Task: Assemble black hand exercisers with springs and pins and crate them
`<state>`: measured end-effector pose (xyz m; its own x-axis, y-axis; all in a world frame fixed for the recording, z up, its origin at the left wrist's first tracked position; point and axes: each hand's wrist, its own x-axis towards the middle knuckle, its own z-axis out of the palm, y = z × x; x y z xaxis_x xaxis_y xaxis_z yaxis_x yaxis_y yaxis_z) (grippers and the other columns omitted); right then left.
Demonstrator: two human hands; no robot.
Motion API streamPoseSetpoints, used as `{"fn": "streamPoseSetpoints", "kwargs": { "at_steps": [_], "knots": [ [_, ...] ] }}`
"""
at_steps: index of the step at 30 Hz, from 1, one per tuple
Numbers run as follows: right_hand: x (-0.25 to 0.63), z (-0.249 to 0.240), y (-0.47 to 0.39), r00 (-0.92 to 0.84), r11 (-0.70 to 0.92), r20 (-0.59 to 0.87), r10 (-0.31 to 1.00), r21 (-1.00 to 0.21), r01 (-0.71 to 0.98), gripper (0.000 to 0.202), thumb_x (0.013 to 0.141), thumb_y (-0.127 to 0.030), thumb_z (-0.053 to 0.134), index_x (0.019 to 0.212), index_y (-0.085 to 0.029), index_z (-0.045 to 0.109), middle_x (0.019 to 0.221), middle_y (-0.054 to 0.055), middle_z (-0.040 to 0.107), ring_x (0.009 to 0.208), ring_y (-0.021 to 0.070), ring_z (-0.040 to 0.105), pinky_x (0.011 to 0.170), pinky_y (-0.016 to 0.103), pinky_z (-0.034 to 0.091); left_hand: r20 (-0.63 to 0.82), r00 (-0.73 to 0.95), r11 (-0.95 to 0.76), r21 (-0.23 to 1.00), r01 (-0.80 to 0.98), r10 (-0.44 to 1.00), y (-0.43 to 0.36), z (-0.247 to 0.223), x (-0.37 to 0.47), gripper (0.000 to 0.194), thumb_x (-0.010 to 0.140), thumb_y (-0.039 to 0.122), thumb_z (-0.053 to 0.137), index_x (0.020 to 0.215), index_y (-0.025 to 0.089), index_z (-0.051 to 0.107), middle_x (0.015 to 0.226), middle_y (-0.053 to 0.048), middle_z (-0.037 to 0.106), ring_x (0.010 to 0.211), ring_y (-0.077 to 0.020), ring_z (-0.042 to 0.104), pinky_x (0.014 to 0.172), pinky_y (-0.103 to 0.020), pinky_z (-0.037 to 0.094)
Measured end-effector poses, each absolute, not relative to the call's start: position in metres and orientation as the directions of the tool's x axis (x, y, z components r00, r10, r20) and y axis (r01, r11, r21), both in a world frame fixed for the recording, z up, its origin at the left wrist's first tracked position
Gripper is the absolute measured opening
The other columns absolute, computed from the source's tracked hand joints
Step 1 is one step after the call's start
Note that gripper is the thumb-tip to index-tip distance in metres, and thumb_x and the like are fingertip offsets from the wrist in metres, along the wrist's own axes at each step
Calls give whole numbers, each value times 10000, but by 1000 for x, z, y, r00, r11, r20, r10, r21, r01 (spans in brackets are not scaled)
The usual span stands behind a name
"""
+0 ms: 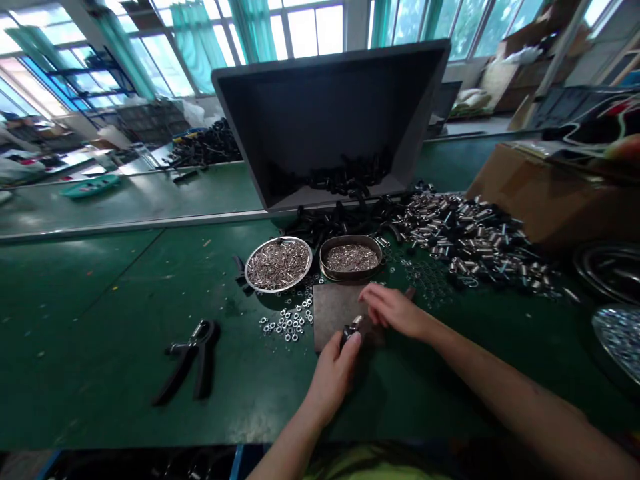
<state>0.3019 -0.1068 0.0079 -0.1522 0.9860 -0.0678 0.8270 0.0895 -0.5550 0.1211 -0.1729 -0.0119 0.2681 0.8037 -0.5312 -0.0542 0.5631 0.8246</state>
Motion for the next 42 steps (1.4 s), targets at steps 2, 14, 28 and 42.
{"fn": "streamPoseSetpoints", "kwargs": {
  "at_steps": [2,14,28,42],
  "knots": [
    [331,7,-72,102,-84,24,994,-404,911,300,941,-367,369,1061,-182,573,887,92,689,773,211,644,683,313,455,-541,290,581,811,-67,789,-173,-11,119,494,712,673,566,813,200,465,559,86,327,427,-38,265,383,-156,127],
    [374,3,-47,155,-56,334,930,-287,956,270,837,-215,500,1065,-106,592,1070,185,606,986,304,592,823,422,460,-625,226,586,459,-668,747,-147,-11,102,345,846,455,496,697,145,498,552,25,432,441,-54,352,387,-151,255],
    [245,15,-164,-406,659,540,737,-441,609,184,889,-126,443,994,-170,587,883,90,646,838,217,619,728,349,518,-437,67,338,581,-740,897,-163,-4,118,183,734,296,555,634,147,519,477,26,469,446,-83,407,485,-210,344],
    [250,9,-156,-627,823,575,525,-154,547,182,916,-135,384,981,-166,551,868,92,652,772,195,569,652,323,508,-347,74,327,763,-557,935,-165,-4,103,167,772,304,561,703,177,479,515,51,454,466,-81,392,497,-216,310]
  ]
}}
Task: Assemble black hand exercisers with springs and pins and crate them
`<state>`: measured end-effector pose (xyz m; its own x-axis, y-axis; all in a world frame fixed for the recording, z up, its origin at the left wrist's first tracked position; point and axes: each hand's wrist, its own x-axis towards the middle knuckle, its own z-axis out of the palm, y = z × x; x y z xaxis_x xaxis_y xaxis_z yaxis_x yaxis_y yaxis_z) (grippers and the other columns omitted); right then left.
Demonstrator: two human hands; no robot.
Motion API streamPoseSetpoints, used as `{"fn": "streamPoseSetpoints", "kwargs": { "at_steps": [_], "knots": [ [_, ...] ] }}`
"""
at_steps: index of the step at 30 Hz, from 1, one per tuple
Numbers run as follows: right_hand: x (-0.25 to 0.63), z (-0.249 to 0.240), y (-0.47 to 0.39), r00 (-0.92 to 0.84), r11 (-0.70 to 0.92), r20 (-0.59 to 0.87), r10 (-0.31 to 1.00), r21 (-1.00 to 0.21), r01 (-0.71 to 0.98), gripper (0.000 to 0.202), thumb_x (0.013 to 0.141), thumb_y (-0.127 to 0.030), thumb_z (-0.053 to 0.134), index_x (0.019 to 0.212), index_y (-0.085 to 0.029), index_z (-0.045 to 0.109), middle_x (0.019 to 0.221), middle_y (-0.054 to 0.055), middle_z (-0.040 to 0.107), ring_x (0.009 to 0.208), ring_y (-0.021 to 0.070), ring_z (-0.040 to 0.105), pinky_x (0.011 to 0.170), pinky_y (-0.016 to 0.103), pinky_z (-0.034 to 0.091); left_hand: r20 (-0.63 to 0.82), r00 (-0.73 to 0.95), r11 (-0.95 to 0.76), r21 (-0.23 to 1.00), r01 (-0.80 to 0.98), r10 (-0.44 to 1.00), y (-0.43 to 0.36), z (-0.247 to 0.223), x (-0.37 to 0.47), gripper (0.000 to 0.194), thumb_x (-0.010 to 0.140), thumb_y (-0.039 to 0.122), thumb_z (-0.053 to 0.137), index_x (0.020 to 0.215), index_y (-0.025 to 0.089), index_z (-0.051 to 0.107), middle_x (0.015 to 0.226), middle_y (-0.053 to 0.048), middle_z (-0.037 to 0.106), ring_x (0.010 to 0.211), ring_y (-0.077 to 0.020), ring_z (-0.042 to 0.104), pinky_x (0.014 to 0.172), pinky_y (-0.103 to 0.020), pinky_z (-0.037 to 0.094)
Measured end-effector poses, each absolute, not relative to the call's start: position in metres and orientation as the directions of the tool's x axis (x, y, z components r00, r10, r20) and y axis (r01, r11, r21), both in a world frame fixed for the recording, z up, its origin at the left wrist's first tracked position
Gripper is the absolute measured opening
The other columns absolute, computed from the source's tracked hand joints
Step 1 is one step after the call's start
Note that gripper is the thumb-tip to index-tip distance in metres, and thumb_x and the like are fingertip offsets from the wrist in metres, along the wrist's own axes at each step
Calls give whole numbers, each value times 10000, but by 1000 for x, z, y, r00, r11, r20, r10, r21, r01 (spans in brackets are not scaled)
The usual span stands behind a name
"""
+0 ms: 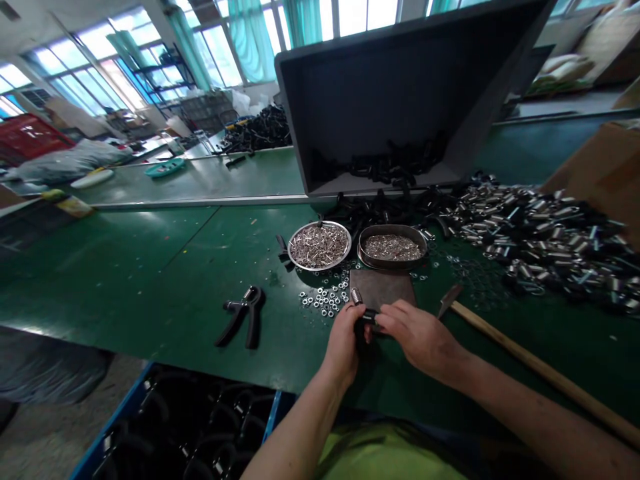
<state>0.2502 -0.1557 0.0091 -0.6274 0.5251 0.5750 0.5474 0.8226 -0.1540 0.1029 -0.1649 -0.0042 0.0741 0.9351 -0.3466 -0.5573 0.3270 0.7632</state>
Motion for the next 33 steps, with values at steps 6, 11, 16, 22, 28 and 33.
{"fn": "streamPoseSetpoints", "kwargs": {
  "at_steps": [6,11,16,22,28,33],
  "knots": [
    [236,14,-159,-324,269,128,937,-857,440,277,968,-371,281,1004,-198,495,584,-11,577,468,141,530,446,254,440,-237,8,205,824,-529,972,-167,-5,108,174,780,314,577,716,173,497,568,49,471,511,-81,418,520,-206,329],
    [232,9,-160,-266,208,114,957,-910,358,334,911,-431,423,1158,-217,494,808,45,663,604,170,621,510,290,495,-286,-21,213,757,-618,958,-164,-9,108,182,758,321,582,692,173,498,560,49,464,503,-84,416,521,-213,339],
    [236,6,-158,-317,361,227,921,-804,472,270,933,-319,375,1113,-228,554,771,39,674,703,195,652,665,344,519,-267,-41,193,785,-588,963,-163,-12,104,165,765,303,590,714,172,504,577,51,457,517,-84,404,518,-211,333],
    [233,9,-158,-284,390,284,916,-796,463,260,827,-344,555,1054,-218,573,933,83,664,882,240,626,767,395,498,-237,-63,170,834,-525,969,-161,-8,99,154,778,302,577,739,171,508,634,48,464,551,-83,414,533,-202,343],
    [210,0,-154,-209,-370,-321,924,-889,-269,256,850,-465,490,947,-229,460,565,-54,491,415,109,447,373,217,368,-163,-322,107,977,-187,933,-159,-6,101,304,733,357,681,941,215,511,830,1,566,776,-151,537,722,-246,390],
    [219,-5,-131,-315,-437,-442,840,-895,91,405,873,-599,349,832,-221,488,386,-73,431,288,112,351,315,213,272,-111,-304,123,992,22,946,-157,-18,92,601,479,297,862,982,230,540,885,-26,584,855,-213,545,764,-273,357]
  ]
}}
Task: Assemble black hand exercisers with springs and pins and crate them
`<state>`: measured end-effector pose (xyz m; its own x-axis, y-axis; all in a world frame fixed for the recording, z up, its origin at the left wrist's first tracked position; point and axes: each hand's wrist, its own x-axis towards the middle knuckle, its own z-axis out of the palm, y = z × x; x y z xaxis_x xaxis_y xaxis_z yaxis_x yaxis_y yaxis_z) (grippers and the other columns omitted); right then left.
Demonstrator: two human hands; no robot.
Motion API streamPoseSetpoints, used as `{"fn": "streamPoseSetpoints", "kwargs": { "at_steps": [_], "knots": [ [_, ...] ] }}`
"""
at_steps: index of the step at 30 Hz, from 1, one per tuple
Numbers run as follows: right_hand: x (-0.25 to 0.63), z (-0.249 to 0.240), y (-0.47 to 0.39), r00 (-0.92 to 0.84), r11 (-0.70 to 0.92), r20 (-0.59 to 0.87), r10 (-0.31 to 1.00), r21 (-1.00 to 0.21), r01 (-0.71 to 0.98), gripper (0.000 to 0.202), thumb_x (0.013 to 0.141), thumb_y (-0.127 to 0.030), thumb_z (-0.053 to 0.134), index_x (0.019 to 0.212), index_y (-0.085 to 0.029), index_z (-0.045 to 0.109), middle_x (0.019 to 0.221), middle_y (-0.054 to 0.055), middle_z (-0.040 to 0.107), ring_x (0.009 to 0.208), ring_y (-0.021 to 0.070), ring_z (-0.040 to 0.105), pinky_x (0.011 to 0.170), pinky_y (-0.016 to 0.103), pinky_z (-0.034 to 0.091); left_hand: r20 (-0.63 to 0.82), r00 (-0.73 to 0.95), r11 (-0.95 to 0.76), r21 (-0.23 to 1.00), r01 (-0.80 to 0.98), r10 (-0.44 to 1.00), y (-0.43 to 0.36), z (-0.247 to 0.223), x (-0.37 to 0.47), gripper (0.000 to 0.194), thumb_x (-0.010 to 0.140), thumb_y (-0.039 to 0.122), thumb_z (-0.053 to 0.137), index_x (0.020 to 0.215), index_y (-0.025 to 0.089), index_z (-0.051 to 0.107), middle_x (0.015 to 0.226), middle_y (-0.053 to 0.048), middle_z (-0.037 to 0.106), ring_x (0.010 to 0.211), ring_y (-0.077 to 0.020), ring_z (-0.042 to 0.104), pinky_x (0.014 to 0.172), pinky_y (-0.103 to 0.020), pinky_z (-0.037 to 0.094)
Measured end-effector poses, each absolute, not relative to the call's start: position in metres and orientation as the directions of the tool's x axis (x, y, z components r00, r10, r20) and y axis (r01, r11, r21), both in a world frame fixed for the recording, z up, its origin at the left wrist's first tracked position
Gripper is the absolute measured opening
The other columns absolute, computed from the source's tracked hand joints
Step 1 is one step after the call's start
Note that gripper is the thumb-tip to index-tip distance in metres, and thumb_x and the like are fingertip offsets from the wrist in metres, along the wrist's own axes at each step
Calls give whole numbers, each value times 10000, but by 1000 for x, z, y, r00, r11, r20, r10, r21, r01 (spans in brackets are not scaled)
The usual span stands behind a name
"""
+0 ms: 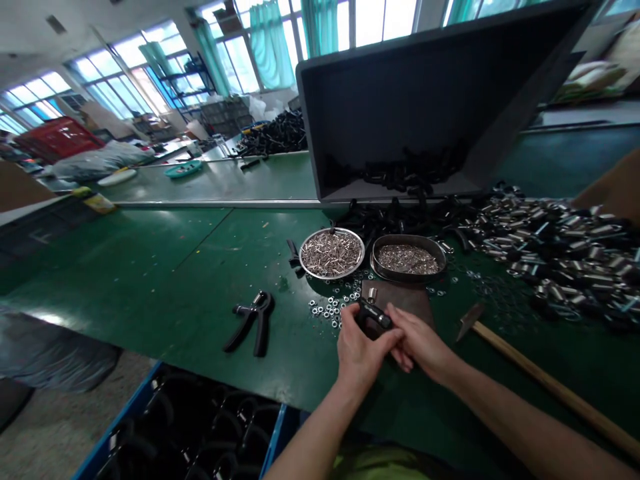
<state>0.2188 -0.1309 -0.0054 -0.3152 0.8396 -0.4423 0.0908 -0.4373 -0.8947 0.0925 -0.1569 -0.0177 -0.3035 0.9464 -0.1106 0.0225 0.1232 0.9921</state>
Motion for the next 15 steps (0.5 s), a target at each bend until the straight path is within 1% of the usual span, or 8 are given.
{"fn": "streamPoseSetpoints", "kwargs": {
  "at_steps": [2,4,5,6,7,9,12,15],
  "knots": [
    [225,-1,-106,-325,-128,-288,901,-892,434,405,902,-540,344,768,-208,534,427,-35,504,353,132,451,368,231,326,-120,-247,141,988,70,962,-153,-22,86,569,455,318,870,922,234,557,808,-15,570,796,-215,540,710,-265,347],
    [221,5,-73,-326,226,-10,945,-701,676,299,915,-396,408,782,-199,589,607,12,631,546,154,579,512,257,420,-63,-180,100,973,208,982,-148,-25,82,513,480,351,855,891,241,568,785,-18,561,789,-228,536,706,-278,352],
    [216,7,-55,-344,347,119,931,-577,740,230,908,-319,441,824,-197,617,736,30,675,680,166,613,619,274,446,-14,-131,53,951,305,991,-145,-24,81,493,501,363,844,896,244,573,801,-27,564,812,-242,537,729,-298,362],
    [207,7,-37,-375,416,185,908,-494,764,182,893,-257,470,865,-195,639,857,46,692,809,179,615,720,291,445,38,-75,-4,915,403,996,-144,-24,81,476,517,364,833,901,245,579,830,-39,570,848,-260,536,765,-327,371],
    [198,7,-20,-403,455,213,890,-445,771,167,879,-219,491,881,-191,655,934,58,689,905,192,595,786,302,429,84,-16,-65,868,491,996,-142,-23,82,463,526,354,825,905,243,584,869,-55,576,891,-280,530,807,-362,373],
    [177,2,8,-441,490,215,872,-402,773,161,859,-198,523,871,-184,683,985,79,677,995,218,548,821,316,406,140,93,-167,766,621,986,-141,-21,85,455,537,322,810,926,232,592,962,-87,581,967,-314,508,876,-427,360],
    [156,-7,30,-480,522,207,853,-339,782,156,843,-220,555,814,-191,705,939,89,672,996,239,524,794,328,397,139,177,-225,652,724,974,-142,-21,89,502,578,352,783,1019,218,584,1067,-116,571,1006,-328,489,896,-469,359],
    [151,-13,35,-503,543,205,840,-297,786,163,849,-223,547,812,-190,703,938,92,666,995,241,514,805,337,384,130,183,-224,611,759,974,-143,-26,89,550,601,444,765,1067,224,573,1076,-113,572,999,-321,485,876,-466,365]
  ]
}}
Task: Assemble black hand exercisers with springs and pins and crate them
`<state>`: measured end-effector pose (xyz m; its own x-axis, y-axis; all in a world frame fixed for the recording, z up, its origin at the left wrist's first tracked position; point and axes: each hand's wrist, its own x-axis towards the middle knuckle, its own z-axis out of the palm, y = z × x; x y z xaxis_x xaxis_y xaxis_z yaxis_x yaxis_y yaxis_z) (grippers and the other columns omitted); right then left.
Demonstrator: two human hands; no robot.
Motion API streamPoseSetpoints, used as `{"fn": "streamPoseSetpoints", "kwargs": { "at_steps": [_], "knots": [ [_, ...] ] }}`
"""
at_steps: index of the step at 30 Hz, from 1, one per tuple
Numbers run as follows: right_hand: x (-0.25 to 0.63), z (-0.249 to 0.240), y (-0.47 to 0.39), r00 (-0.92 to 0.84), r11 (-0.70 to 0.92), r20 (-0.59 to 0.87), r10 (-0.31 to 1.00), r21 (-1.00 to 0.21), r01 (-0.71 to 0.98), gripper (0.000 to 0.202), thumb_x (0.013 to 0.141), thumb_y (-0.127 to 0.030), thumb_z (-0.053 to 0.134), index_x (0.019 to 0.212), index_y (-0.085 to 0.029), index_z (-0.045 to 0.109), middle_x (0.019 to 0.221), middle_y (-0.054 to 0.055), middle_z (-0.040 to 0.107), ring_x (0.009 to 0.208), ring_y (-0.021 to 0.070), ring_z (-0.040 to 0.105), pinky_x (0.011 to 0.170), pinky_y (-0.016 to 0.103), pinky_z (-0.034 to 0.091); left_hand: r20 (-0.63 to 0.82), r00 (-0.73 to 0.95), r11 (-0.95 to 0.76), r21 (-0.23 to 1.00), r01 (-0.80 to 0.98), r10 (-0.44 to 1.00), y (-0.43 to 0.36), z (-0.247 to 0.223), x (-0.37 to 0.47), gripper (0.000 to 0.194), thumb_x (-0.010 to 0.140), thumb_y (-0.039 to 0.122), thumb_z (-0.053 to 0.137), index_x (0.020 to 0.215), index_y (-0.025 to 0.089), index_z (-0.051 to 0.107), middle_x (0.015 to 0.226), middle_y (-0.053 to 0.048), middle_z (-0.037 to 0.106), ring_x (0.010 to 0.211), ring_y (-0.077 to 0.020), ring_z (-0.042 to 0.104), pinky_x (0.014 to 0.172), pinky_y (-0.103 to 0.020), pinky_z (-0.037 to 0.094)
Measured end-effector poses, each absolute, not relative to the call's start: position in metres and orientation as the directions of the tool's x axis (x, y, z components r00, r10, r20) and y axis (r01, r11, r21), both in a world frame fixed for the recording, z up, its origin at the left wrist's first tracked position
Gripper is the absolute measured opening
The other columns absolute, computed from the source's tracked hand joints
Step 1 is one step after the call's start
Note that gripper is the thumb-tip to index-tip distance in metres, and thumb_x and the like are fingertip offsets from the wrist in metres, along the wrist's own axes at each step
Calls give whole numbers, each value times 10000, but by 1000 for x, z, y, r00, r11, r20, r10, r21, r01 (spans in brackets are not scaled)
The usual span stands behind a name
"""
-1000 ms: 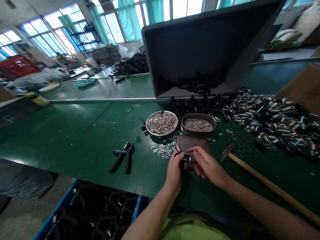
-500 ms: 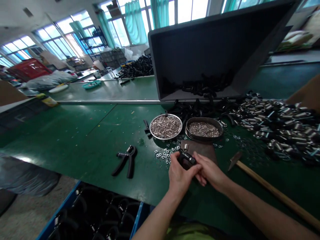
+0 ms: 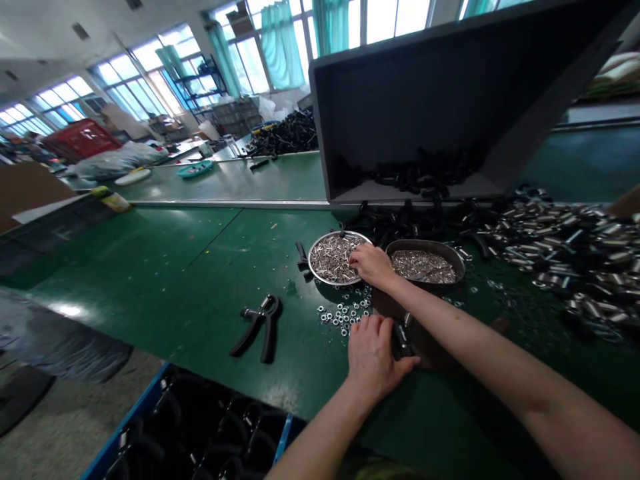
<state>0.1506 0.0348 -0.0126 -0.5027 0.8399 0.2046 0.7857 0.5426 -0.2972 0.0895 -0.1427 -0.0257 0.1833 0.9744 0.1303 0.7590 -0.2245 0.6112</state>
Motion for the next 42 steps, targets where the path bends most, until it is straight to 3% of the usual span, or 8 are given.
{"fn": "streamPoseSetpoints", "kwargs": {
  "at_steps": [6,11,17,21,28,34,42],
  "knots": [
    [150,-13,34,-523,555,187,831,-295,777,149,845,-215,562,921,-183,686,999,84,665,1015,222,519,850,321,371,175,185,-255,683,684,967,-137,-30,88,493,564,412,795,980,232,600,1005,-97,582,969,-311,486,860,-449,365],
    [149,-12,35,-503,533,182,845,-360,766,90,799,-206,616,803,-178,701,925,79,685,961,211,558,822,299,386,182,218,-284,622,729,959,-136,-28,87,509,575,434,788,994,214,600,991,-102,581,945,-305,490,831,-438,375],
    [150,-2,29,-376,450,248,893,-525,723,125,803,-175,558,818,-147,679,863,84,697,839,190,611,765,288,424,188,208,-280,619,734,960,-137,-28,87,531,561,434,800,1003,217,602,999,-100,578,952,-308,493,838,-435,372],
    [174,15,5,-298,399,265,917,-645,652,158,817,-244,550,854,-143,665,827,52,705,751,154,633,708,256,460,183,211,-280,633,722,960,-136,-27,85,540,557,434,805,1011,223,604,1008,-98,580,965,-307,497,854,-434,370],
    [247,6,-72,-297,297,164,941,-820,489,117,768,-244,596,797,-193,698,825,23,712,801,180,652,757,299,485,151,255,-296,526,797,955,-136,-26,84,531,576,454,794,1007,217,594,1014,-70,586,978,-275,506,865,-406,388],
    [254,-12,-90,-356,344,136,925,-698,628,133,769,-140,560,821,-190,671,815,28,685,773,164,629,725,284,470,109,292,-310,440,843,950,-135,-23,84,534,603,474,775,1019,198,588,1011,-58,592,983,-253,513,881,-393,402],
    [240,-15,-94,-549,615,279,787,-419,668,186,791,-59,481,861,-161,619,797,67,614,787,182,558,706,296,455,118,308,-328,436,838,944,-133,-26,83,551,605,494,766,1028,197,574,1007,-55,591,967,-252,517,866,-393,408]
  ]
}}
